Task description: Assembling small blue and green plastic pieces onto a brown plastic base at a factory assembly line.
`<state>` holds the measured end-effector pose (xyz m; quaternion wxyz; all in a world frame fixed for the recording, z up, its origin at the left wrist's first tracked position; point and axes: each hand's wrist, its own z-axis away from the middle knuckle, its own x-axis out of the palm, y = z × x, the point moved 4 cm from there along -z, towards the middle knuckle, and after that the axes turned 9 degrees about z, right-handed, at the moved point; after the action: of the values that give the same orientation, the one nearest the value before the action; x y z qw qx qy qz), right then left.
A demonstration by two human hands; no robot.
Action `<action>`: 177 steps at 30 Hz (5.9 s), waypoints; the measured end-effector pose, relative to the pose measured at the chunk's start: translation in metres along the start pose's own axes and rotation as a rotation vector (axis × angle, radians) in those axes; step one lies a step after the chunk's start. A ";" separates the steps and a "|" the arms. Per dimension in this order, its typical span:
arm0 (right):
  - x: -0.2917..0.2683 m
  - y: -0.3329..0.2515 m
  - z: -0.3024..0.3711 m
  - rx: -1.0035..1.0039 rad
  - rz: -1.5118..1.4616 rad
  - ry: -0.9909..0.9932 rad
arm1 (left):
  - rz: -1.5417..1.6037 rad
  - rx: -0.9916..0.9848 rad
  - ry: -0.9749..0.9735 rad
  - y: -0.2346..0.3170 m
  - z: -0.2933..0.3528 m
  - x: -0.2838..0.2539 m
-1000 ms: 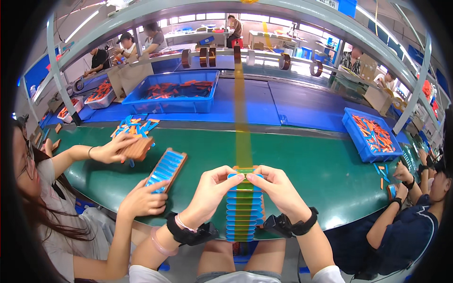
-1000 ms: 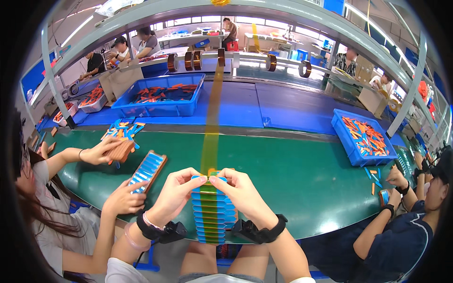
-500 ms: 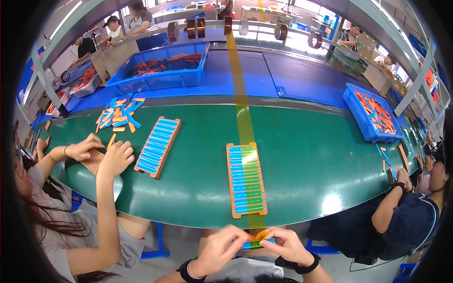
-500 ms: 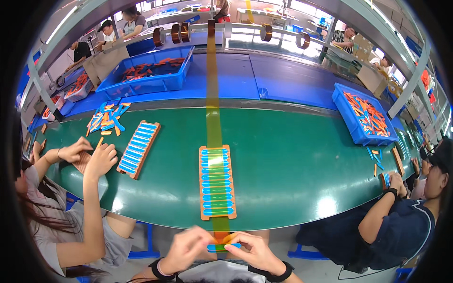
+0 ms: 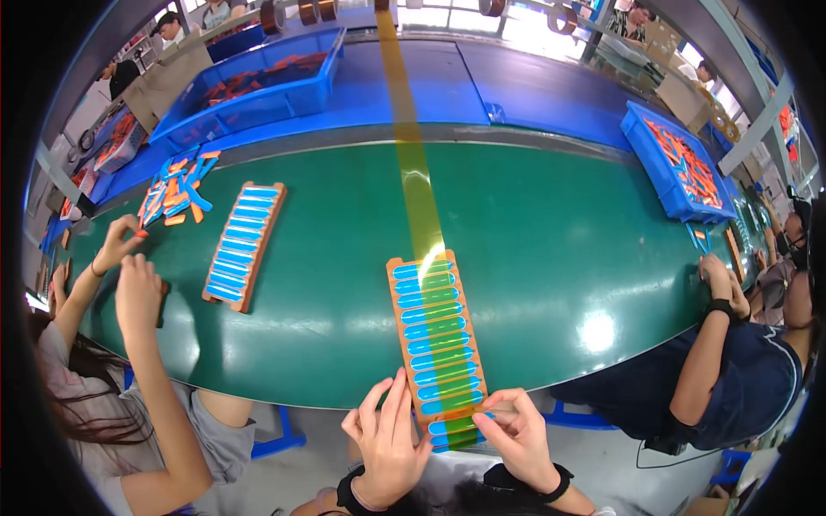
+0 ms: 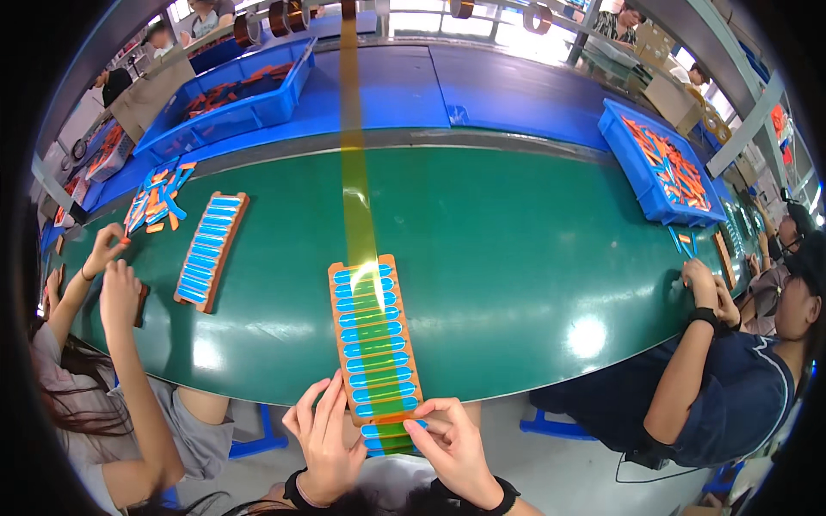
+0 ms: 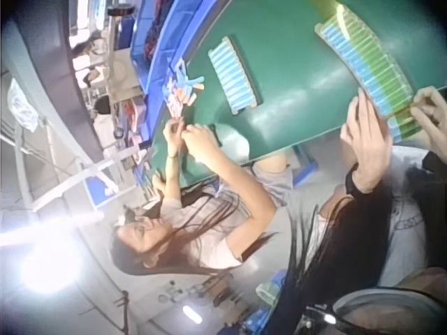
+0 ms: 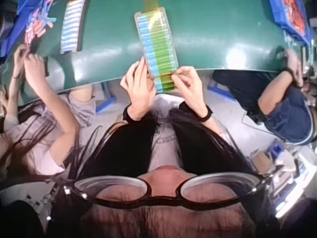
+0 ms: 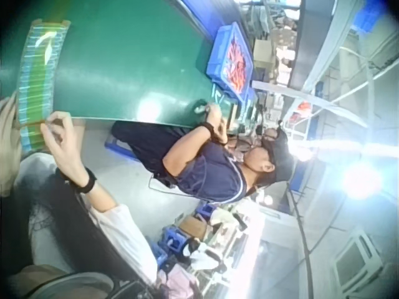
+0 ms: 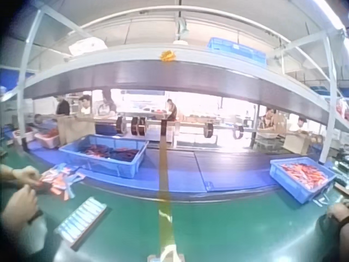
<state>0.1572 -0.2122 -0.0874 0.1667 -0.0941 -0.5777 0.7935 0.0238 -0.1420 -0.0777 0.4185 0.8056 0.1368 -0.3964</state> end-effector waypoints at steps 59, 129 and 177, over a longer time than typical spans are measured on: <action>0.015 -0.070 -0.035 -0.302 0.879 -0.175 | -0.030 0.534 -0.533 -0.035 -0.118 -0.038; -0.112 -0.113 -0.186 -0.493 1.797 0.106 | -0.043 0.028 0.005 -0.114 -0.125 -0.097; 0.019 0.005 -0.001 -0.006 0.121 -0.130 | 0.231 -0.058 0.002 -0.028 -0.019 -0.019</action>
<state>0.1396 -0.2054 -0.0920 0.0803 -0.0778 -0.5830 0.8047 0.0060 -0.1073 -0.0728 0.4844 0.8040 0.0548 -0.3406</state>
